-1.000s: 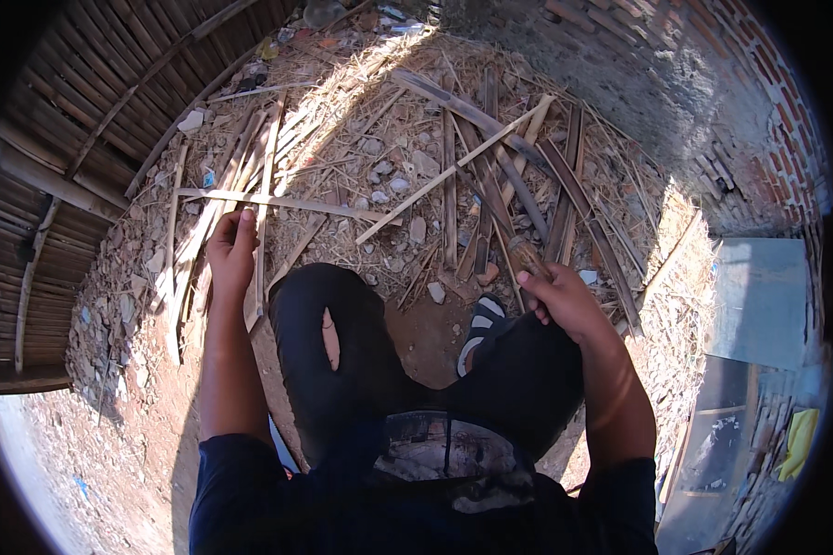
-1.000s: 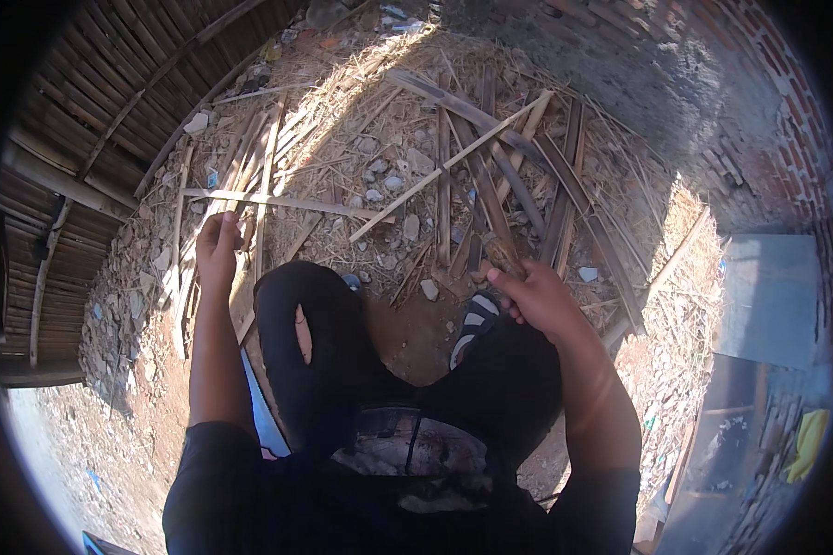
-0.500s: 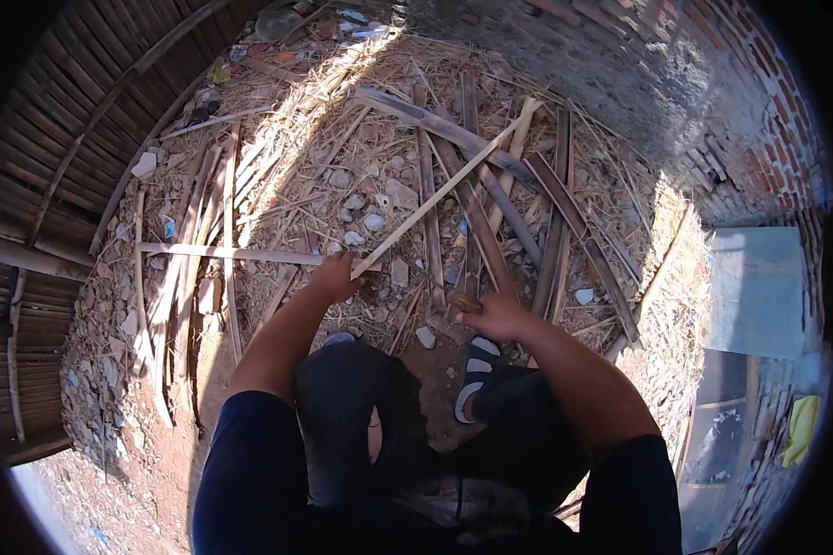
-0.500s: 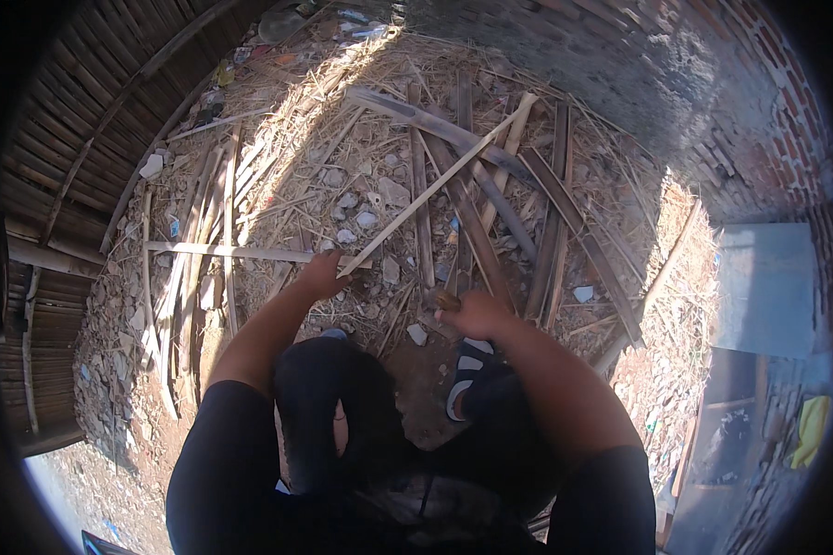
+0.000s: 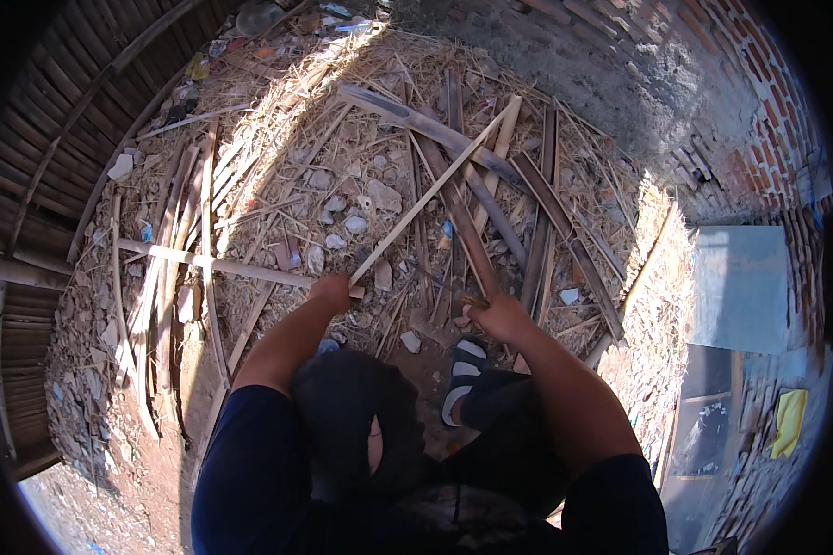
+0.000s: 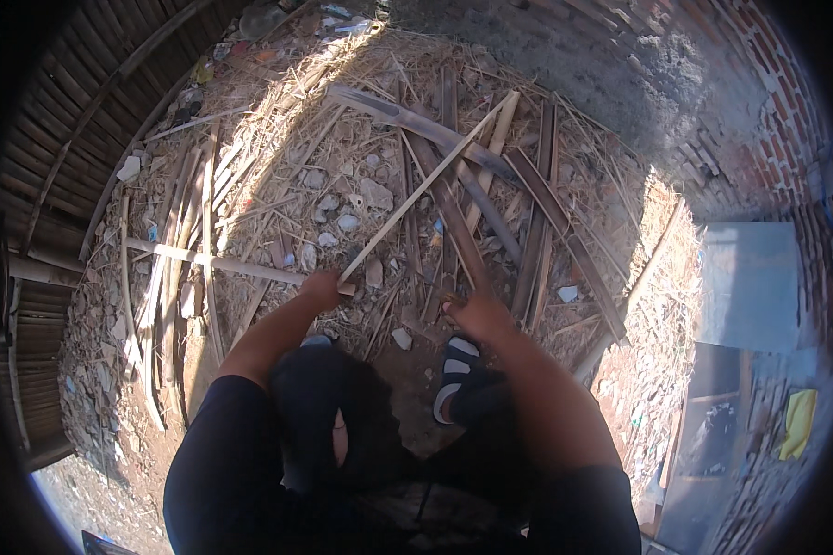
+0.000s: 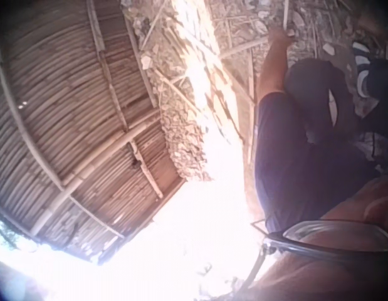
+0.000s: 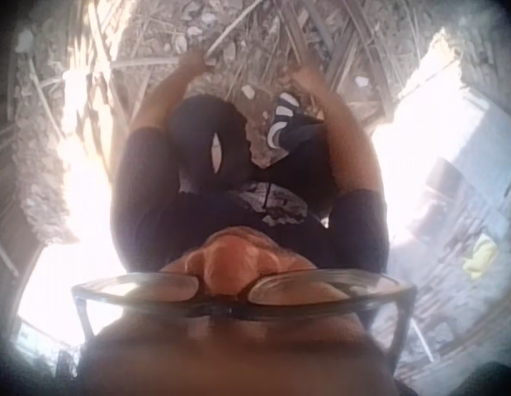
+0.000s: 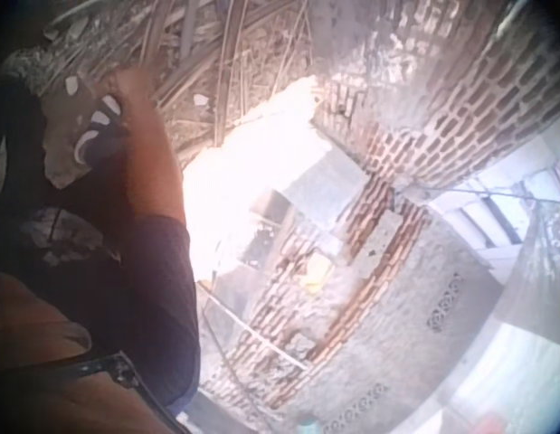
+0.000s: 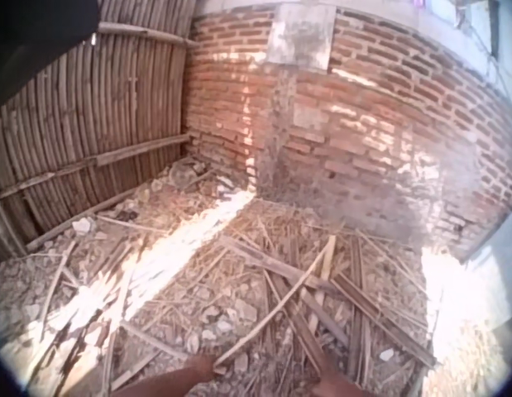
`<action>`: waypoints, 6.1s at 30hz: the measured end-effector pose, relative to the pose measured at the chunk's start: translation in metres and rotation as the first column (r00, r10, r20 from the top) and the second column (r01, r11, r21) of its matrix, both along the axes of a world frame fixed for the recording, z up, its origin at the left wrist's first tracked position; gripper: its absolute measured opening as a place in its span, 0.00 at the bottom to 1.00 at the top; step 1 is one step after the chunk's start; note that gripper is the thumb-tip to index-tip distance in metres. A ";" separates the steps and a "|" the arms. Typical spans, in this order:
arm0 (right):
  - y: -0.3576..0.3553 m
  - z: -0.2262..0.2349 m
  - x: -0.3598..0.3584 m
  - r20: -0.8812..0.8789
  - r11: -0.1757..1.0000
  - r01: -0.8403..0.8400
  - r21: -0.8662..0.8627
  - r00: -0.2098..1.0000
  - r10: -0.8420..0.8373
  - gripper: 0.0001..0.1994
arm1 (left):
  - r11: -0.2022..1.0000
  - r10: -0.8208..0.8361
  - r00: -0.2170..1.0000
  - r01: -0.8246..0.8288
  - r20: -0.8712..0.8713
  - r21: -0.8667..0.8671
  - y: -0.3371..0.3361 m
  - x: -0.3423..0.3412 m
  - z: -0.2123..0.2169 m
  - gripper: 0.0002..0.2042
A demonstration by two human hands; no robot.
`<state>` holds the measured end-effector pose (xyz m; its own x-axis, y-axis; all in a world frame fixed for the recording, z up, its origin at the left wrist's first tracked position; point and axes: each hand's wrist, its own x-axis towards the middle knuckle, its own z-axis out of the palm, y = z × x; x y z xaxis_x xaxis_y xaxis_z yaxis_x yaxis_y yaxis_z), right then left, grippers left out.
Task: The person scrapes a bamboo strip using a machete. They hold the bamboo strip with one hand and repeatedly draw the machete blade along its length to smooth it.
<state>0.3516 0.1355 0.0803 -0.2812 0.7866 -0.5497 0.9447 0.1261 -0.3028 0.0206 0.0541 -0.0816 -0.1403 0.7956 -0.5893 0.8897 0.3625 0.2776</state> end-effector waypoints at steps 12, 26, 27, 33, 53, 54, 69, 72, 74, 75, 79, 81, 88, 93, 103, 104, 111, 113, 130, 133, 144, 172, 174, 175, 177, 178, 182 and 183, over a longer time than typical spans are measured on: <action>0.003 0.051 0.028 0.158 0.976 0.101 0.191 0.979 -0.132 0.31 | 0.880 0.307 0.903 -0.390 0.301 0.273 -0.044 -0.020 0.053 0.25; 0.003 -0.006 -0.029 0.063 0.992 -0.087 0.092 0.995 0.081 0.30 | 0.608 0.528 0.777 -0.628 0.344 0.485 -0.183 -0.062 0.138 0.21; 0.007 -0.013 -0.016 0.030 0.985 -0.008 0.170 1.000 0.003 0.30 | 0.603 0.557 0.786 -0.604 0.266 0.521 -0.188 -0.063 0.139 0.20; 0.009 0.041 0.023 0.052 0.959 0.164 0.233 0.982 -0.181 0.29 | 0.383 0.516 0.627 -0.779 0.584 0.498 -0.203 -0.063 0.130 0.19; 0.005 0.066 -0.016 -0.423 0.983 0.145 0.116 0.902 -0.083 0.29 | 0.195 0.220 0.329 -0.937 0.918 0.289 -0.089 -0.055 0.225 0.10; 0.002 0.079 -0.031 -0.484 0.991 0.126 0.048 0.870 -0.087 0.29 | 0.206 0.228 0.387 -0.916 0.893 0.344 -0.085 -0.065 0.225 0.11; 0.021 0.141 -0.032 -0.442 0.967 -0.048 0.249 0.883 0.158 0.30 | 0.120 0.378 0.204 -0.978 0.903 0.171 -0.056 -0.020 0.289 0.11; 0.063 0.093 -0.026 -0.240 0.932 -0.166 0.323 0.938 0.251 0.29 | 0.148 0.399 0.174 -0.981 0.900 0.124 -0.054 -0.006 0.283 0.10; 0.085 0.070 -0.022 -0.169 0.940 -0.185 0.287 0.956 0.240 0.30 | 0.172 0.289 0.114 -0.983 0.951 0.065 -0.050 0.002 0.295 0.11; 0.097 0.061 -0.023 -0.138 0.941 -0.200 0.272 0.960 0.243 0.30 | 0.195 0.266 0.113 -0.979 0.957 0.061 -0.049 0.004 0.298 0.11; 0.132 0.014 -0.010 -0.093 0.978 -0.119 0.169 0.986 0.137 0.32 | 0.260 0.270 0.167 -0.961 0.948 0.095 -0.043 0.007 0.297 0.11; 0.147 -0.002 0.003 -0.072 0.986 -0.026 0.164 0.997 0.038 0.32 | 0.251 0.302 0.208 -0.959 0.930 0.133 -0.042 0.008 0.298 0.11; 0.138 0.027 0.002 -0.194 0.891 0.289 0.350 0.953 -0.233 0.30 | 0.268 0.331 0.293 -0.941 0.897 0.208 -0.050 0.006 0.312 0.10; 0.154 0.024 0.011 -0.470 0.641 0.585 0.498 0.803 -0.368 0.27 | 0.285 0.297 0.293 -0.936 0.909 0.209 -0.047 0.010 0.315 0.10; 0.109 0.026 0.023 -0.167 0.971 -0.219 0.101 0.958 0.233 0.29 | 0.283 0.296 0.295 -0.936 0.909 0.211 -0.050 0.009 0.314 0.13; 0.107 0.011 0.027 -0.107 0.963 -0.256 0.085 0.959 0.264 0.30 | 0.292 0.249 0.266 -0.937 0.931 0.190 -0.048 0.013 0.315 0.12; 0.098 0.019 0.052 0.058 0.978 -0.149 0.143 0.988 0.143 0.31 | 0.320 0.053 0.166 -0.937 0.985 0.140 -0.054 0.019 0.324 0.13; 0.095 0.040 0.057 0.068 0.974 -0.143 0.176 0.989 0.133 0.28 | 0.362 0.026 0.182 -0.918 0.983 0.160 -0.056 0.023 0.329 0.14; -0.049 0.195 -0.044 -0.926 0.934 0.221 -0.282 0.191 -0.325 0.19 | 0.567 0.055 0.745 -0.572 0.665 0.593 -0.062 0.131 0.319 0.14; -0.050 0.190 -0.050 -0.941 0.933 0.194 -0.301 0.099 -0.324 0.18 | 0.540 -0.001 0.851 -0.441 0.525 0.717 -0.070 0.155 0.315 0.13; -0.032 0.171 -0.014 -0.885 0.876 0.290 -0.385 0.154 -0.440 0.14 | 0.885 -0.246 0.784 -0.058 0.569 0.463 -0.072 0.123 0.295 0.31; 0.022 0.179 0.047 -0.894 0.704 0.557 -0.441 -0.206 -0.398 0.09 | 0.873 -0.182 0.983 0.161 0.001 0.460 -0.059 0.135 0.250 0.15; 0.028 0.172 0.045 -0.895 0.689 0.575 -0.442 -0.227 -0.384 0.09 | 0.867 -0.190 0.982 0.171 -0.006 0.467 -0.060 0.132 0.255 0.15; 0.033 0.167 0.046 -0.896 0.680 0.586 -0.440 -0.239 -0.373 0.09 | 0.875 -0.183 0.983 0.173 -0.021 0.453 -0.060 0.132 0.258 0.15; 0.038 0.161 0.046 -0.898 0.670 0.600 -0.438 -0.249 -0.364 0.09 | 0.891 -0.165 0.985 0.171 -0.051 0.421 -0.061 0.131 0.263 0.15; 0.038 0.159 0.045 -0.898 0.667 0.603 -0.437 -0.248 -0.364 0.09 | 0.884 -0.168 0.984 0.176 -0.058 0.433 -0.062 0.129 0.260 0.15; 0.066 0.158 0.088 -0.878 0.639 0.602 -0.479 -0.343 -0.335 0.13 | 0.919 -0.200 0.977 0.212 -0.071 0.333 -0.079 0.094 0.230 0.16; 0.079 0.160 0.111 -0.885 0.646 0.605 -0.464 -0.333 -0.324 0.11 | 0.939 -0.203 0.976 0.216 -0.074 0.268 -0.084 0.081 0.224 0.17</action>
<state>0.4625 0.2147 0.2406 0.1724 0.9793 -0.1060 -0.4570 -0.0158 -0.8893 0.1014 -0.0302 0.1424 0.0260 0.9393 -0.3422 0.9511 0.0822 0.2978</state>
